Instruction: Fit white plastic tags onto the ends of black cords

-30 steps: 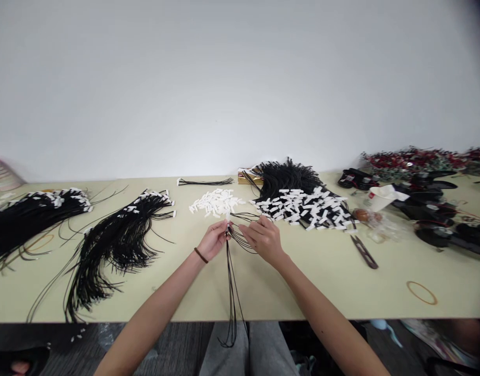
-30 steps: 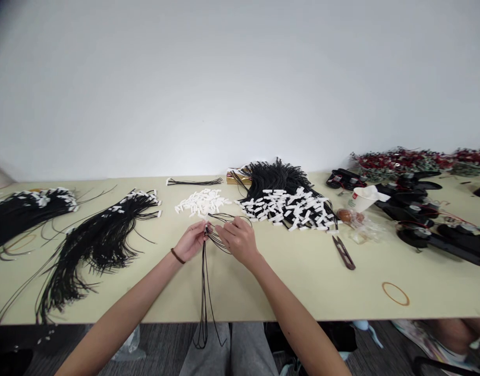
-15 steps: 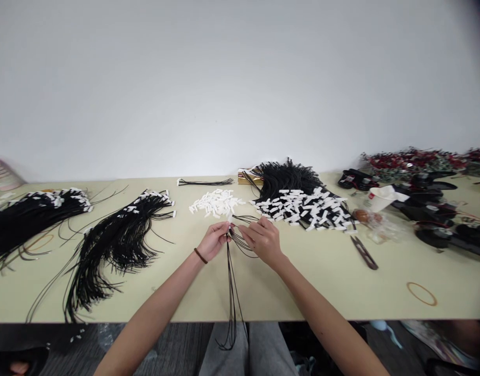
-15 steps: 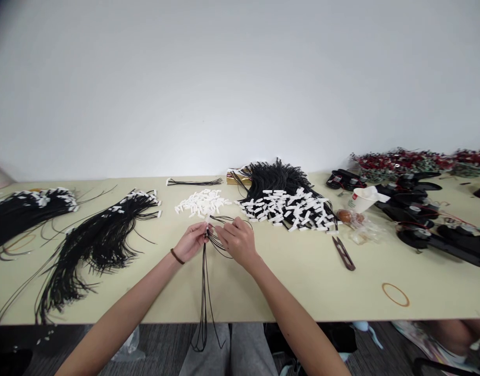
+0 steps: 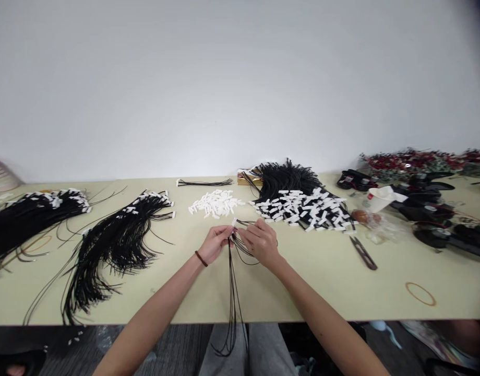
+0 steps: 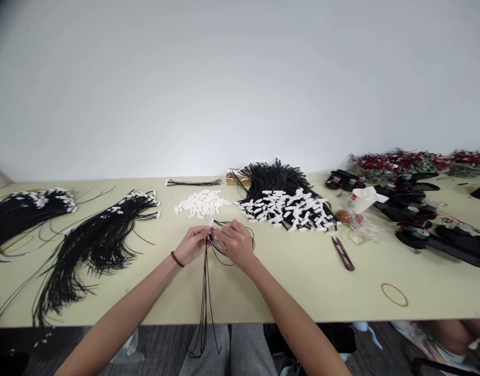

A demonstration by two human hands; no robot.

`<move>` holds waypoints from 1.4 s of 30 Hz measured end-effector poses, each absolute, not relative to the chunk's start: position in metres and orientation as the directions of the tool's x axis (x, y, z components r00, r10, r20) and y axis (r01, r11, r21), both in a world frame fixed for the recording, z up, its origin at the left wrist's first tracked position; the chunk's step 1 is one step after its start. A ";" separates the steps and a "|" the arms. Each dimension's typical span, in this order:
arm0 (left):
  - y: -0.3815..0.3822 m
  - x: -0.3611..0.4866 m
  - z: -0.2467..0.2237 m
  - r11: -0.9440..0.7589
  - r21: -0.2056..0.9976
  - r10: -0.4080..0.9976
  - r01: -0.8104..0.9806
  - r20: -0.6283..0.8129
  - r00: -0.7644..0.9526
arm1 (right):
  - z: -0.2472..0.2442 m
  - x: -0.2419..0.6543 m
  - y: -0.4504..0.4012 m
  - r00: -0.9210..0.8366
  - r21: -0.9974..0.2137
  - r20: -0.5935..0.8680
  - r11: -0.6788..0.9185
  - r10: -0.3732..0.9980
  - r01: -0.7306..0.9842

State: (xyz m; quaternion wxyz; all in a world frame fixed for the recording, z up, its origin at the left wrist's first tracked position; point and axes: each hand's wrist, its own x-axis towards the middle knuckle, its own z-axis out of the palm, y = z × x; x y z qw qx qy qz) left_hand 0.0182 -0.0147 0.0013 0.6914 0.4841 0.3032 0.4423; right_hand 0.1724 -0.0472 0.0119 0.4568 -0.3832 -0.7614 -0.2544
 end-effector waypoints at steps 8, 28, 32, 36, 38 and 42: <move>-0.011 0.018 -0.002 0.148 0.950 0.939 -0.275 -0.048 0.340 | 0.010 0.171 -0.048 -0.289 -0.005 0.860 0.575 0.420 0.818; -0.006 0.017 -0.006 0.194 0.917 0.964 -0.349 -0.112 0.241 | 0.001 0.157 -0.045 -0.310 -0.351 0.800 0.819 0.514 0.453; -0.002 0.015 -0.008 0.199 0.913 0.970 -0.355 -0.133 0.201 | 0.015 0.165 -0.046 0.024 -0.782 0.622 0.619 0.783 0.080; 0.000 0.013 -0.009 0.197 0.913 0.977 -0.358 -0.153 0.146 | 0.025 0.189 -0.039 0.404 -0.824 0.459 0.549 0.791 -0.139; 0.000 0.013 -0.009 0.193 0.914 0.980 -0.358 -0.157 0.126 | 0.029 0.201 -0.038 0.538 -0.817 0.501 0.575 0.678 0.036; 0.000 0.013 -0.007 0.190 0.900 0.981 -0.392 -0.160 0.109 | 0.030 0.207 -0.040 0.372 -0.587 0.809 0.591 0.456 0.553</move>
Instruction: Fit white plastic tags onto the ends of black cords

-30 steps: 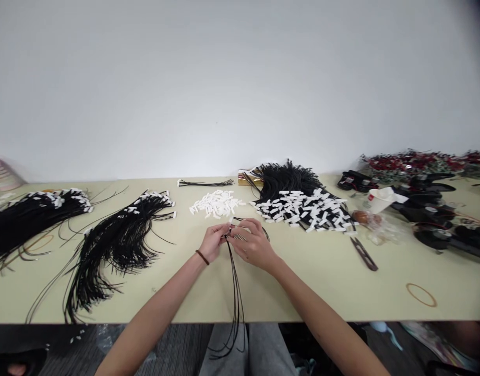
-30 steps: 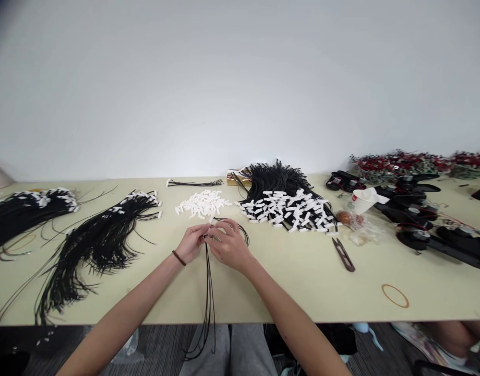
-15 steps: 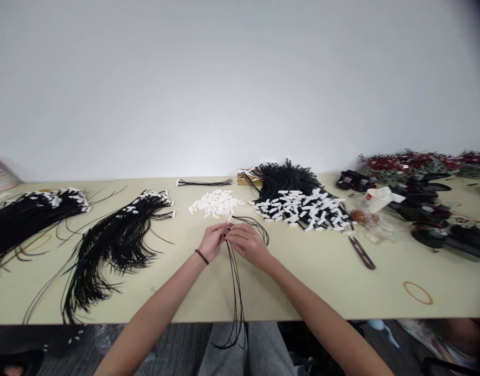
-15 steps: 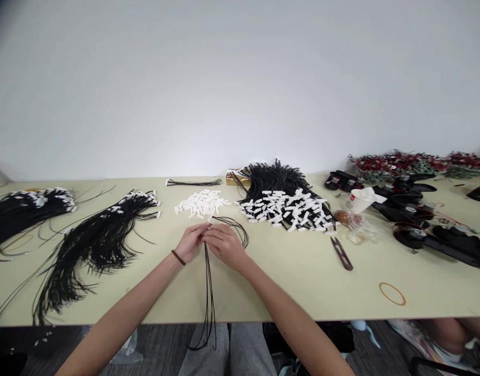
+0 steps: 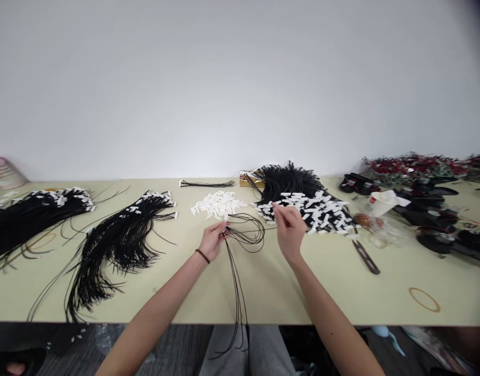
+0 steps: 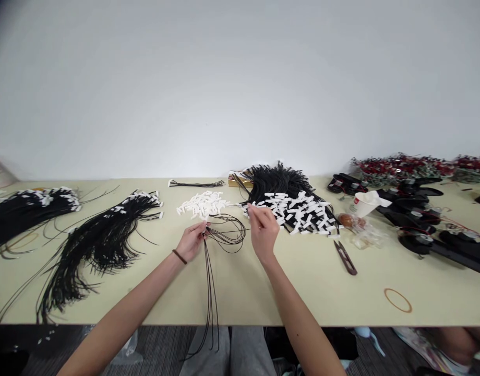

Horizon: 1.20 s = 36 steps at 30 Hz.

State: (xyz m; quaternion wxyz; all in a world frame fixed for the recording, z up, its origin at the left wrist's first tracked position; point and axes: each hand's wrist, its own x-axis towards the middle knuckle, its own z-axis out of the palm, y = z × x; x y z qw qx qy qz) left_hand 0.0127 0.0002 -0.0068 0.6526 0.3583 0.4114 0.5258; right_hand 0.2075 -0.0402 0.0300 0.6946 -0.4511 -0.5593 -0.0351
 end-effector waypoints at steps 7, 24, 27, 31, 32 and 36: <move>0.000 0.014 -0.005 0.204 0.870 0.976 -0.449 -0.142 0.168 | 0.011 0.173 -0.047 -0.061 -0.222 0.910 0.605 0.411 0.764; -0.008 0.020 -0.003 0.263 0.822 0.951 -0.505 -0.133 0.280 | 0.003 0.161 -0.050 0.012 -0.215 0.940 0.563 0.342 0.798; -0.008 0.020 -0.003 0.263 0.822 0.950 -0.505 -0.129 0.284 | 0.002 0.161 -0.049 0.009 -0.207 0.943 0.568 0.332 0.797; -0.009 0.020 -0.002 0.259 0.824 0.950 -0.504 -0.125 0.285 | 0.002 0.161 -0.049 0.015 -0.203 0.949 0.577 0.314 0.791; -0.009 0.020 -0.002 0.259 0.823 0.951 -0.505 -0.125 0.285 | 0.002 0.161 -0.049 0.016 -0.203 0.950 0.576 0.313 0.792; -0.009 0.021 -0.001 0.259 0.821 0.951 -0.509 -0.124 0.283 | 0.002 0.160 -0.050 0.017 -0.209 0.946 0.571 0.323 0.794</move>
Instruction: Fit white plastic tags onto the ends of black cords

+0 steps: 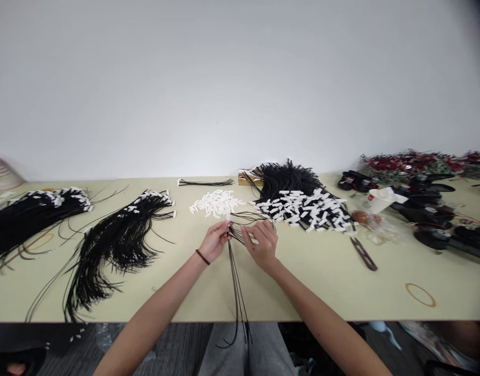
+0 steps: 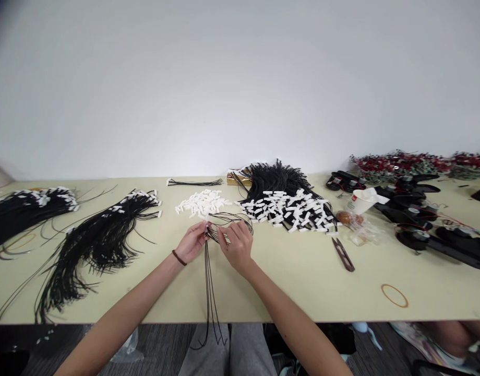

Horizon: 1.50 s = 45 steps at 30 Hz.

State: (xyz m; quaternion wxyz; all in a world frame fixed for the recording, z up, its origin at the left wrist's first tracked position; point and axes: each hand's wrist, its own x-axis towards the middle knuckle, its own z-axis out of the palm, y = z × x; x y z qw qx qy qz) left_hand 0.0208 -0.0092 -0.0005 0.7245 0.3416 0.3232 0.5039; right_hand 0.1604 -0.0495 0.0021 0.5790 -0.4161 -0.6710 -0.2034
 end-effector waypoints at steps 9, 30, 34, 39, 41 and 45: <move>-0.009 0.019 0.001 0.181 0.855 0.966 -0.487 -0.061 0.252 | 0.004 0.159 -0.051 0.042 -0.292 0.910 0.563 0.413 0.773; -0.017 0.023 0.001 0.098 0.917 0.917 -0.386 0.067 0.393 | 0.004 0.156 -0.053 0.031 -0.311 0.900 0.590 0.434 0.745; -0.020 0.023 0.004 0.069 0.928 0.916 -0.366 0.086 0.391 | 0.006 0.156 -0.054 0.022 -0.309 0.897 0.591 0.441 0.745; -0.020 0.023 0.003 0.057 0.935 0.920 -0.351 0.088 0.382 | 0.005 0.156 -0.052 0.036 -0.332 0.893 0.603 0.449 0.726; -0.020 0.024 0.003 0.056 0.937 0.920 -0.345 0.085 0.382 | 0.005 0.156 -0.050 0.043 -0.344 0.888 0.600 0.458 0.722; -0.017 0.024 0.002 0.097 0.932 0.940 -0.350 0.030 0.340 | 0.008 0.160 -0.049 0.014 -0.318 0.890 0.600 0.455 0.734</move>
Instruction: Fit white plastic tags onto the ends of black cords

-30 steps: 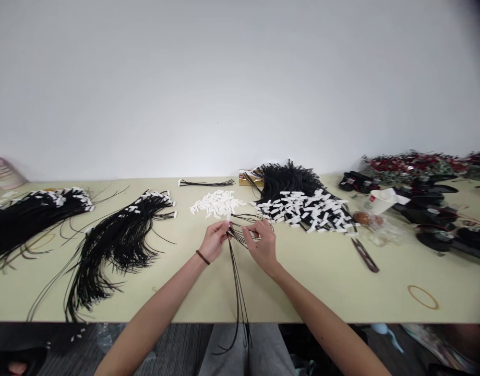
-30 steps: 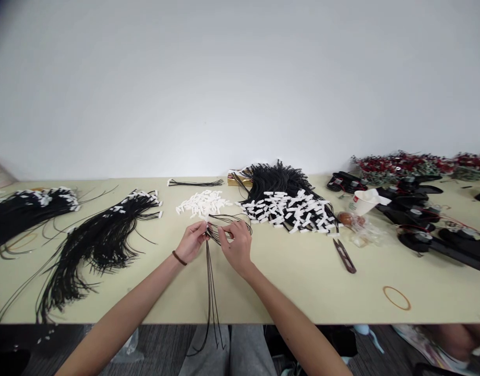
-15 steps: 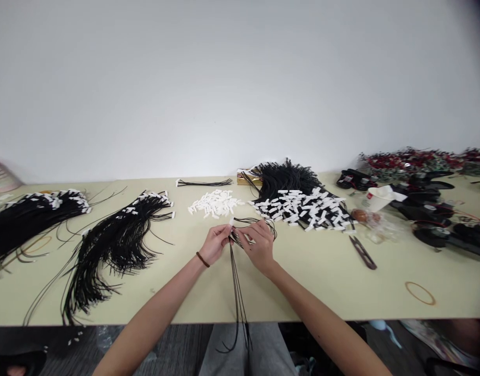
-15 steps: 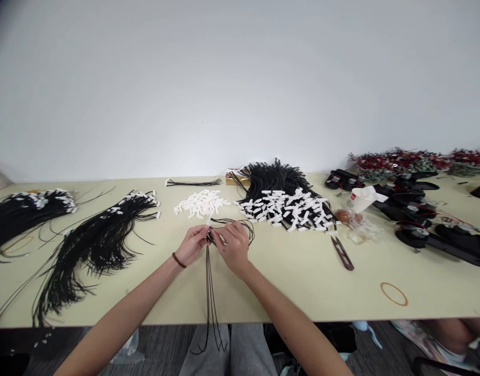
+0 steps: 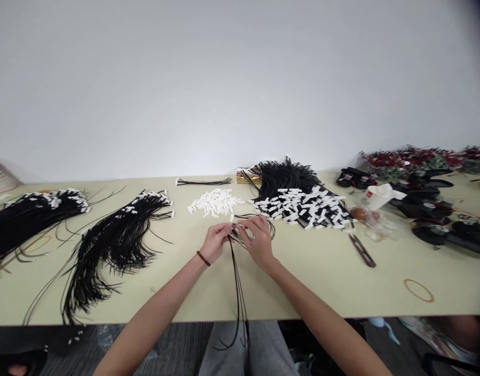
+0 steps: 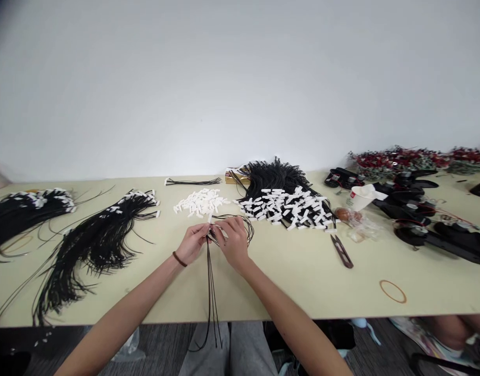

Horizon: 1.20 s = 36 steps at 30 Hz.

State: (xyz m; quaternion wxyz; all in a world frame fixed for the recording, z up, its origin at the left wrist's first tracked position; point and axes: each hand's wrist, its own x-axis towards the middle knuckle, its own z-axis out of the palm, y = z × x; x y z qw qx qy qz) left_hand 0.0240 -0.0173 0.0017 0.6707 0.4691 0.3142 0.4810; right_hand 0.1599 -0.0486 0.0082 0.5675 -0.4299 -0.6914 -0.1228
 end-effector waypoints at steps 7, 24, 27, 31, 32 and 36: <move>-0.010 0.019 0.001 0.210 0.866 0.970 -0.455 -0.126 0.208 | 0.008 0.165 -0.049 -0.340 0.005 0.870 0.683 0.357 0.730; -0.013 0.022 -0.001 0.248 0.847 0.958 -0.471 -0.142 0.249 | -0.007 0.158 -0.042 -0.414 0.113 0.849 0.653 0.328 0.749; -0.013 0.022 0.000 0.248 0.845 0.959 -0.473 -0.146 0.242 | -0.004 0.158 -0.042 -0.376 0.058 0.866 0.681 0.329 0.730; -0.012 0.020 0.002 0.246 0.840 0.961 -0.484 -0.145 0.237 | 0.001 0.162 -0.042 -0.314 -0.068 0.876 0.739 0.366 0.671; -0.011 0.020 0.002 0.245 0.839 0.961 -0.487 -0.145 0.233 | 0.002 0.163 -0.043 -0.296 -0.108 0.875 0.751 0.383 0.651; -0.010 0.018 0.003 0.254 0.831 0.961 -0.495 -0.156 0.230 | 0.010 0.166 -0.045 -0.213 -0.296 0.859 0.791 0.465 0.536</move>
